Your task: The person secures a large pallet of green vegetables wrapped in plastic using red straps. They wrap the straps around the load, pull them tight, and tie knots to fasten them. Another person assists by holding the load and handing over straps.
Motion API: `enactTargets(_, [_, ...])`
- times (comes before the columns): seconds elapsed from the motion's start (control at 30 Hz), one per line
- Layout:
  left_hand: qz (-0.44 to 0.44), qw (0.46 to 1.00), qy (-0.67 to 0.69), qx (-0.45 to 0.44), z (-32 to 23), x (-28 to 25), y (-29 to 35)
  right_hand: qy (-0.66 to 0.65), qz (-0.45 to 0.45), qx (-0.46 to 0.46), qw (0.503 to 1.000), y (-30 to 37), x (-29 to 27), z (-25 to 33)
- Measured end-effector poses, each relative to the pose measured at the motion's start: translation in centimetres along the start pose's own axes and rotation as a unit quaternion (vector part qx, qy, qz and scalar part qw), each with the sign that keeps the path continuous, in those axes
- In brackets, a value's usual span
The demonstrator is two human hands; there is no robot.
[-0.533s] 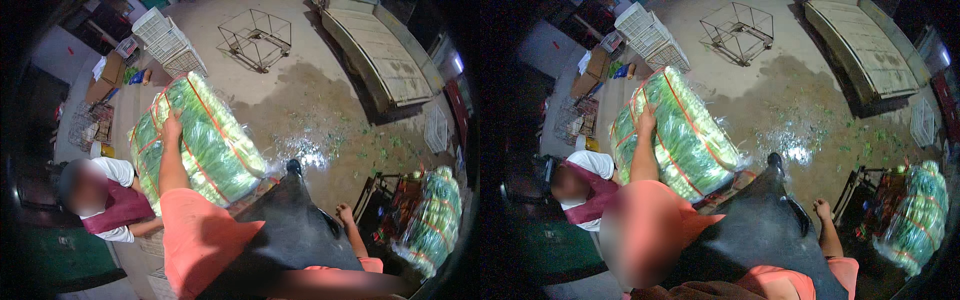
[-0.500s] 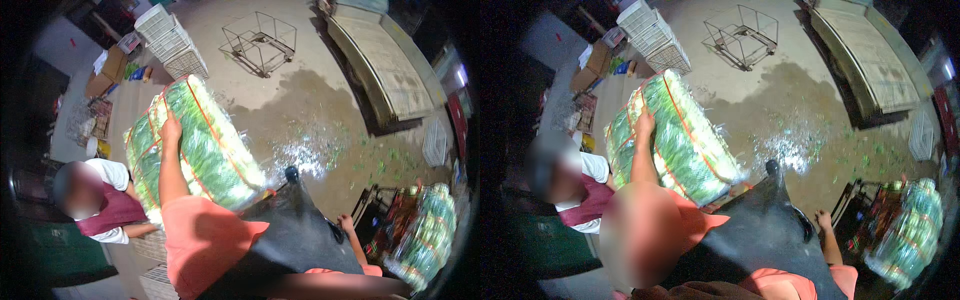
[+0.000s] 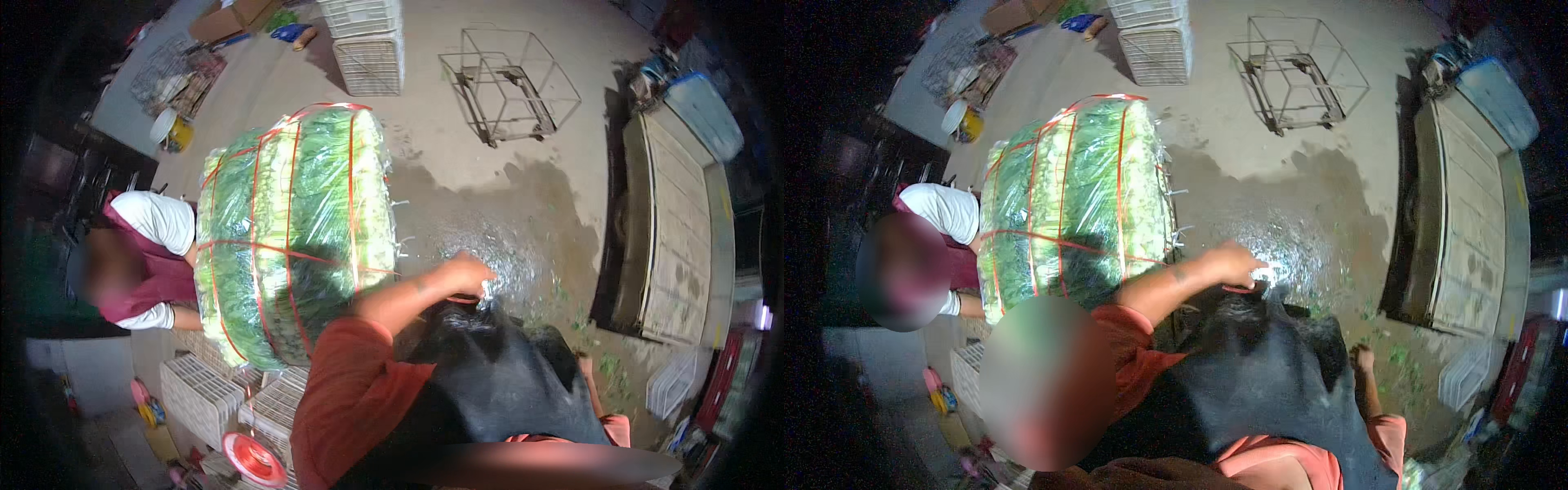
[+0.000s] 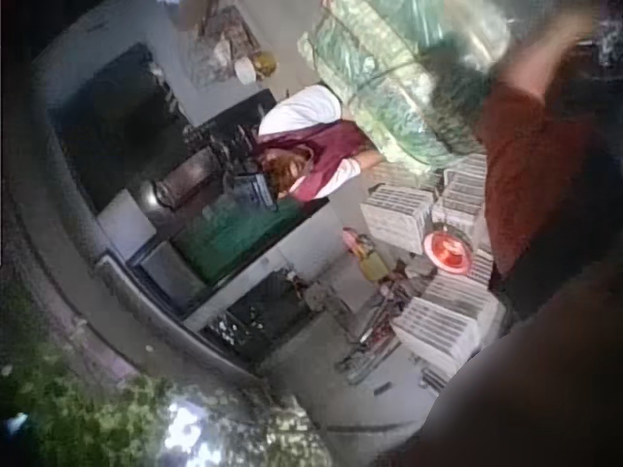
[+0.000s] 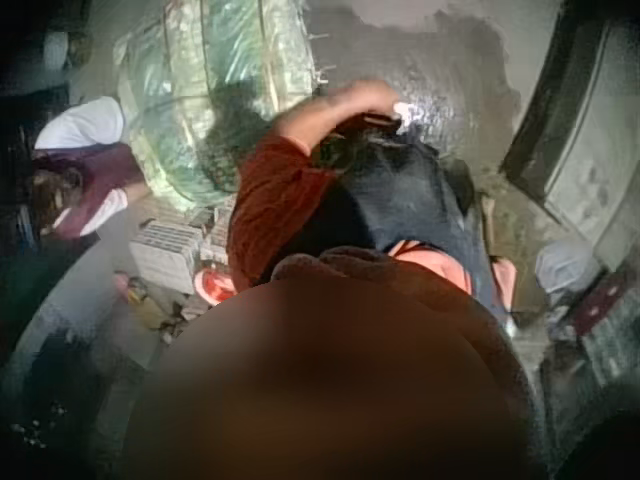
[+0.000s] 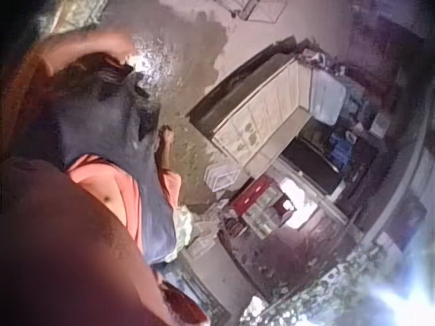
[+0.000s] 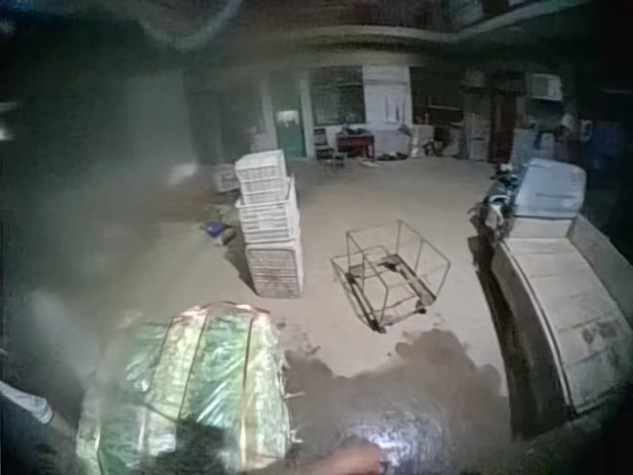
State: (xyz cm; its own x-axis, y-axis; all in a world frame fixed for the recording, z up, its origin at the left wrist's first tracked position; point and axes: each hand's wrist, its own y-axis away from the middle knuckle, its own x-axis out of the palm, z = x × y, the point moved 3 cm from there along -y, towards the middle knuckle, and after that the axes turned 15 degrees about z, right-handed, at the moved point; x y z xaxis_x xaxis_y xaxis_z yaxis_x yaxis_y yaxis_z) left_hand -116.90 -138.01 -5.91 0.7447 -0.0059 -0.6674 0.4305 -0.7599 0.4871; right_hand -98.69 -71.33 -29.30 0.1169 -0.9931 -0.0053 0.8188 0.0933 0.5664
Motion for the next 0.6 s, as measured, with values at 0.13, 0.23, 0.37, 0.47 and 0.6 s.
enactTargets(0.13, [-0.203,0.909,0.353,-0.094,12.7,-8.4,11.1,0.131,0.069,0.122,0.981,-14.6,22.5,6.8])
enactTargets(0.23, [-0.51,0.814,-0.019,-0.277,24.9,-13.9,18.5,0.082,0.113,0.151,0.979,-21.1,21.4,14.2])
enactTargets(0.37, [-0.585,0.647,-0.112,-0.476,35.6,-24.2,20.1,0.092,0.287,-0.179,0.937,-34.8,6.4,20.1])
enactTargets(0.47, [-0.301,0.641,-0.076,-0.702,37.2,-14.6,27.0,0.089,0.368,-0.087,0.921,-35.7,16.1,13.4])
enactTargets(0.6, [-0.371,0.623,-0.109,-0.68,34.0,-16.8,25.6,0.124,0.217,0.267,0.931,-44.5,10.6,14.8])
